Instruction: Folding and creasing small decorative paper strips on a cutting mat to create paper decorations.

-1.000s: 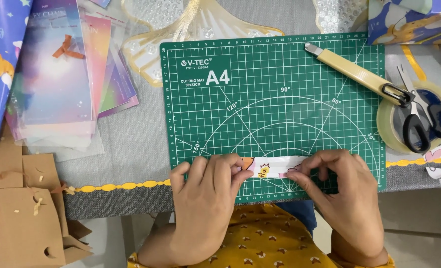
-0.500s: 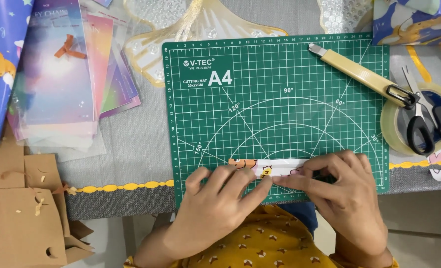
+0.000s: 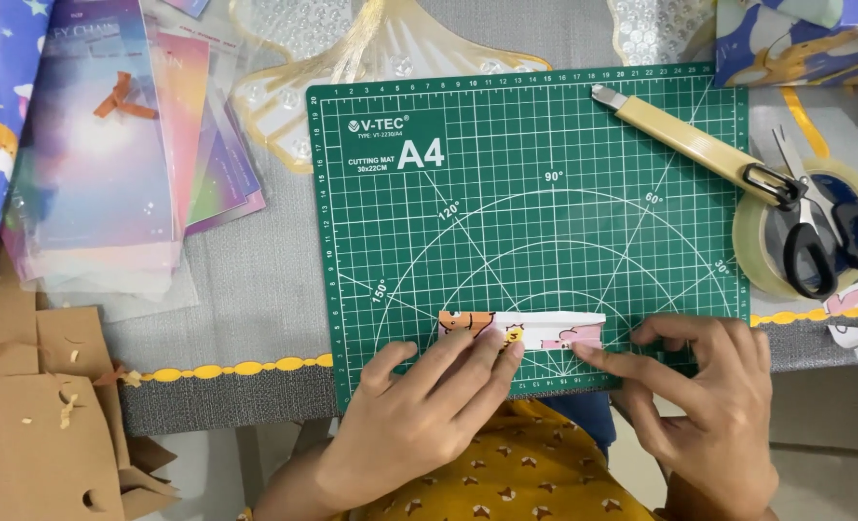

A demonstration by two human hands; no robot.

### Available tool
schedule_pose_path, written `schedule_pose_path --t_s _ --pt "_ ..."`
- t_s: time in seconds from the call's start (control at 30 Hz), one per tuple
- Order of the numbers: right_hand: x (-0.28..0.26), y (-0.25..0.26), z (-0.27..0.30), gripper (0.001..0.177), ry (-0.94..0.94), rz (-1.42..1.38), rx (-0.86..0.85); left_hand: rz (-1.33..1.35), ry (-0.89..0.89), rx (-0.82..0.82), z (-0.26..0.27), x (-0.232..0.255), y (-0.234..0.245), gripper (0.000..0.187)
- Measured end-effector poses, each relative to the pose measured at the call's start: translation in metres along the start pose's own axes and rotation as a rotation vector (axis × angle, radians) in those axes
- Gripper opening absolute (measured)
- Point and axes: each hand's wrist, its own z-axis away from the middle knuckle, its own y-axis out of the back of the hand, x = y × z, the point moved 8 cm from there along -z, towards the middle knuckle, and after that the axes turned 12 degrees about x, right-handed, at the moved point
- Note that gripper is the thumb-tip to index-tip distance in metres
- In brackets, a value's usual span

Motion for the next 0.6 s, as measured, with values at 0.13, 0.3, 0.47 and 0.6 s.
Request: schedule_pose_path --t_s 0.13,0.3,0.47,0.6 --pt "0.003 0.007 0.005 0.048 -0.050 0.054 0.016 -0.008 0.005 -0.057 -0.001 0.002 -0.003 0.035" --pt "-0.006 0.011 0.007 0.015 0.085 -0.097 0.267 0.023 0.024 -0.101 0.000 0.005 -0.009 0.032" --pt "-0.039 -0.010 -0.005 0.021 0.172 -0.217 0.159 -0.037 0.026 -0.099 -0.005 0.004 -0.004 0.029" --pt "-0.032 -0.014 0.007 0.023 0.149 -0.170 0.191 -0.232 0.023 -0.126 0.003 -0.001 0.007 0.031"
